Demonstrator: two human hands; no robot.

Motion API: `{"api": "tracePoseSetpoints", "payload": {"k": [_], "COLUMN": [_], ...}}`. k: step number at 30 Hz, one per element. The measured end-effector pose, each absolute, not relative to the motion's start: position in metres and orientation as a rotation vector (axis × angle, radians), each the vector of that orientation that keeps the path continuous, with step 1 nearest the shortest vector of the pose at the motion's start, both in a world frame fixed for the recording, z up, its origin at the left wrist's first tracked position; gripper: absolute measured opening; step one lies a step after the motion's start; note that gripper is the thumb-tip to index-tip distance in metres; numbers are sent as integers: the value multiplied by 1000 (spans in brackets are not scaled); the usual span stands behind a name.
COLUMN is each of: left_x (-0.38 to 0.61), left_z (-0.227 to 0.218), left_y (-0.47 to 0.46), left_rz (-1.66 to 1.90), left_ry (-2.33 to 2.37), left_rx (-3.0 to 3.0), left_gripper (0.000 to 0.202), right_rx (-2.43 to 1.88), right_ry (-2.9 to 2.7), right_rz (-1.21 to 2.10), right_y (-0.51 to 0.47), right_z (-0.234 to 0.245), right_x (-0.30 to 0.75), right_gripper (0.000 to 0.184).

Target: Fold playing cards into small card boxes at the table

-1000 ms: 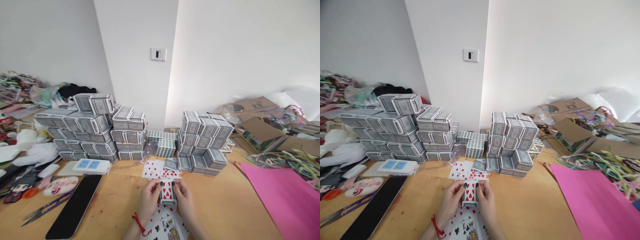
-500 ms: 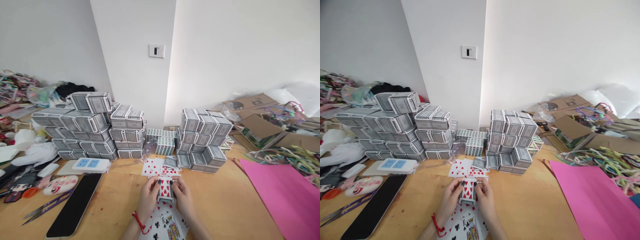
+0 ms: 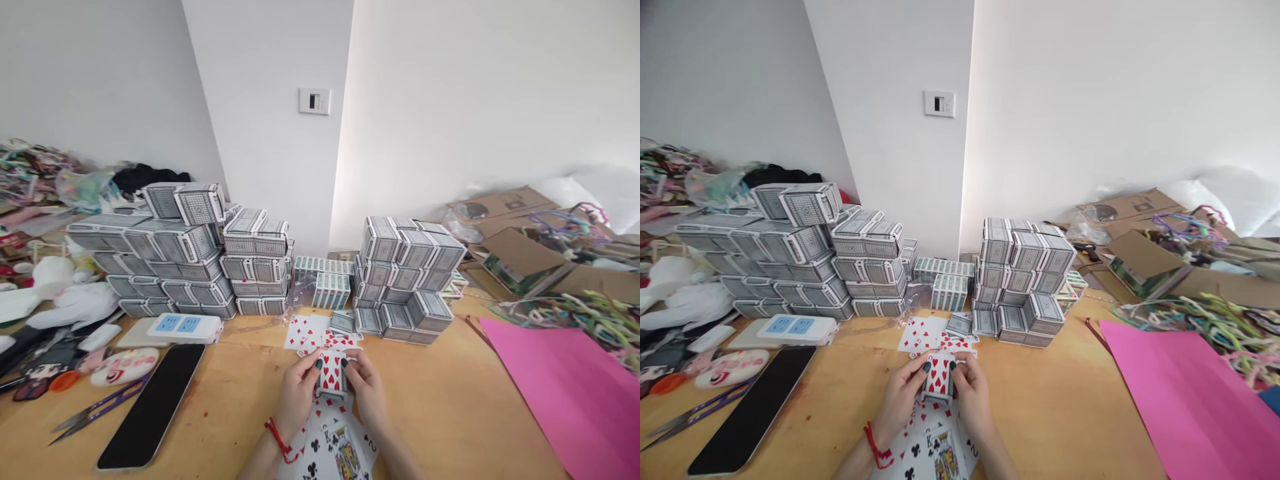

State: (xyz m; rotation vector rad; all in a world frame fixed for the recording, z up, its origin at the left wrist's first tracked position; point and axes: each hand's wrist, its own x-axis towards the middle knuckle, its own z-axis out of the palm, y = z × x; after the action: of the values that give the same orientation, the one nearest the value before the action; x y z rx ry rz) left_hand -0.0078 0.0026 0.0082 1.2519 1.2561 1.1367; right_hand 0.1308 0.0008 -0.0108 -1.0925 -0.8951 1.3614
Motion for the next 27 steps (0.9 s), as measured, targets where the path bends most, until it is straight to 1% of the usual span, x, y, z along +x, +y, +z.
{"api": "tracePoseSetpoints", "payload": {"k": [8, 13, 20, 27], "left_x": [-8, -8, -8, -7], "left_z": [10, 7, 11, 7], "left_y": [2, 2, 2, 2], "left_rz": [1132, 1103, 1107, 1156], "left_ry": [1271, 1287, 1285, 1305], "left_rx": [1402, 1460, 1460, 1371], "left_gripper": [40, 41, 42, 38], "right_rx": [-1250, -1298, -1317, -1252], "right_ry": [-981, -1044, -1022, -930], "right_rz": [1174, 1140, 1144, 1232], "right_y": [1, -1, 1, -1], "right_z": [-7, -4, -7, 0], "right_x": [134, 135, 136, 135], "right_gripper": [40, 45, 40, 34]}}
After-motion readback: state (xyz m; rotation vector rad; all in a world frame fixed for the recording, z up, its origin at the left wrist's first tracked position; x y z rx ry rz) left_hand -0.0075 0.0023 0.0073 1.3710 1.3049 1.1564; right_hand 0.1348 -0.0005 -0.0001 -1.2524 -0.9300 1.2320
